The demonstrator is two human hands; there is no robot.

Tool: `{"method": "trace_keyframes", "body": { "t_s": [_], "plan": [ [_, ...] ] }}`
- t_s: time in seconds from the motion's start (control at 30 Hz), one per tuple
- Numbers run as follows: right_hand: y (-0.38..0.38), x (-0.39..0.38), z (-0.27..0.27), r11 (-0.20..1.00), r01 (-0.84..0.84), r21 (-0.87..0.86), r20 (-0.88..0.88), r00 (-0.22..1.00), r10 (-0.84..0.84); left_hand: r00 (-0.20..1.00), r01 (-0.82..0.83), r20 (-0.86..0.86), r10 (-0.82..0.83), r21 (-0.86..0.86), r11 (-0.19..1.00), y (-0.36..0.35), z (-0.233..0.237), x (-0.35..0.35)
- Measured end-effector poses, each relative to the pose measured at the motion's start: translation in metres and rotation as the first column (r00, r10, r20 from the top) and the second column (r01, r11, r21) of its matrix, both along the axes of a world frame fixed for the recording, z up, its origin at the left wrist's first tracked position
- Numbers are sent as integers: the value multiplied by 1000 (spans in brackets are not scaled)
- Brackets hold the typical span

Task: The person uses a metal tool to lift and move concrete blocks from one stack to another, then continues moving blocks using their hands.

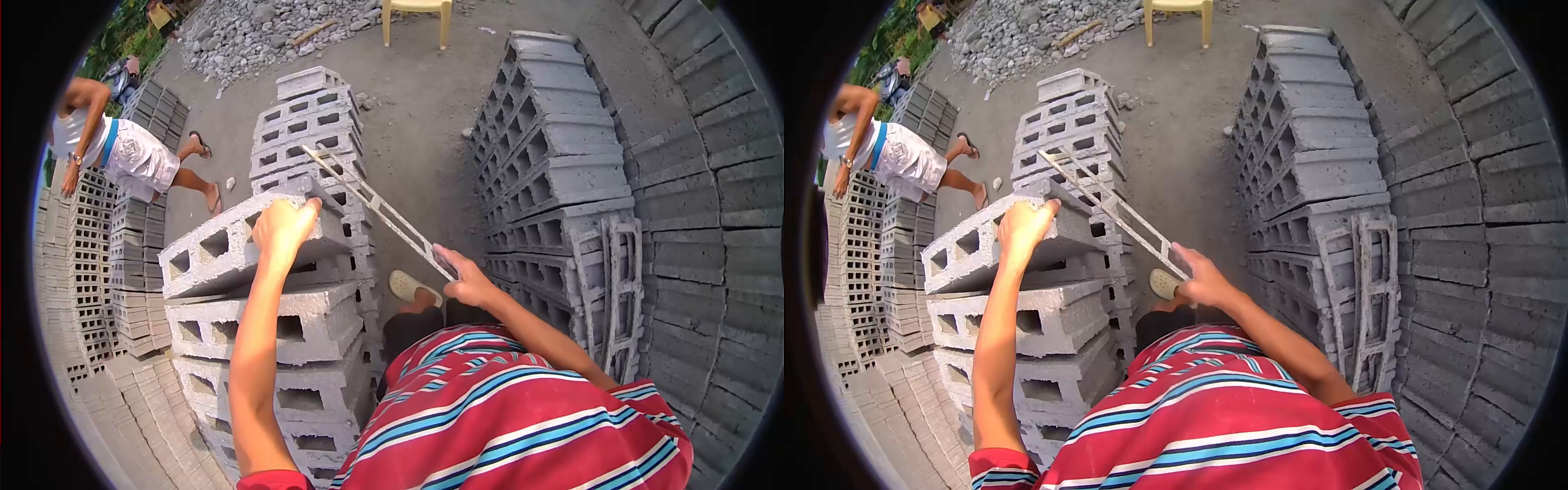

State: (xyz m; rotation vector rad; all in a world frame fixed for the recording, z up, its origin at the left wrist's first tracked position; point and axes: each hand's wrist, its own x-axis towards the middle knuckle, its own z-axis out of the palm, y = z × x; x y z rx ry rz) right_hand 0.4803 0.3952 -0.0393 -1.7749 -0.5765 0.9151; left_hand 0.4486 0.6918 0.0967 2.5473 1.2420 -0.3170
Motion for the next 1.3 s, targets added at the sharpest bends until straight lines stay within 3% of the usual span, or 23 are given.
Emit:
{"method": "trace_keyframes", "body": {
  "t_s": [0.07, 0.17, 0.23, 0.33, 0.43, 0.47, 0.57, 0.6, 0.67, 0.7, 0.73, 0.83, 0.9, 0.97, 1.03, 1.1, 1.17, 1.3],
  "plan": [
    [21, 14, -4, 998, -55, -5, 13, 998, 55, 1000, -20, 3, 20, -28, 999, 2, -3, 2],
    [50, 27, -3, 994, 24, 110, -127, 992, -10, 1000, 10, 14, -10, -14, 1000, 6, -3, 4],
    [65, 36, -14, 992, 82, 99, -174, 983, -64, 999, -12, -43, 9, -88, 996, 11, -6, 5],
    [83, 61, -28, 996, 40, 79, -182, 983, -25, 996, -62, -74, 52, -145, 987, 11, -2, 9],
    [101, 73, -44, 998, -2, 55, -365, 931, 22, 971, -151, -200, 128, -103, 983, 5, 13, 25],
    [107, 73, -50, 990, -24, 139, -360, 930, 73, 964, -158, -227, 138, -73, 985, 6, 10, 28],
    [121, 69, -67, 980, -56, 193, -520, 841, 151, 977, -149, -150, 154, 45, 988, 7, -9, 18],
    [125, 65, -83, 971, -124, 203, -456, 866, 206, 993, -94, -61, 98, 66, 993, 6, -12, 14],
    [132, 63, -92, 968, -203, 149, -476, 843, 251, 985, -159, -74, 155, -51, 986, 9, -9, 20],
    [131, 59, -95, 963, -245, 113, -493, 828, 269, 979, -195, -90, 185, -119, 973, 9, -8, 21],
    [131, 65, -84, 946, -321, 52, -516, 802, 301, 956, -235, -198, 217, -70, 970, 9, -6, 23],
    [125, 55, -97, 931, -354, 87, -389, 848, 359, 934, -288, -270, 236, -171, 942, 13, -1, 26],
    [124, 57, -95, 920, -372, 121, -411, 825, 388, 963, -267, -46, 264, -250, 931, 15, -5, 21],
    [119, 52, -95, 932, -341, 125, -318, 875, 364, 929, -361, -177, 326, -239, 901, 22, 11, 27],
    [117, 59, -89, 926, -339, 168, -365, 851, 378, 911, -394, -193, 365, -142, 908, 27, 16, 28],
    [122, 62, -87, 922, -273, 276, -440, 817, 373, 908, -411, -168, 385, -164, 897, 31, 21, 22],
    [122, 65, -91, 904, -139, 405, -540, 761, 359, 915, -393, -162, 369, -156, 906, 33, 28, 18],
    [123, 66, -82, 915, -60, 399, -761, 535, 367, 871, -467, -33, 490, -368, 804, 36, 34, 5]
  ]
}}
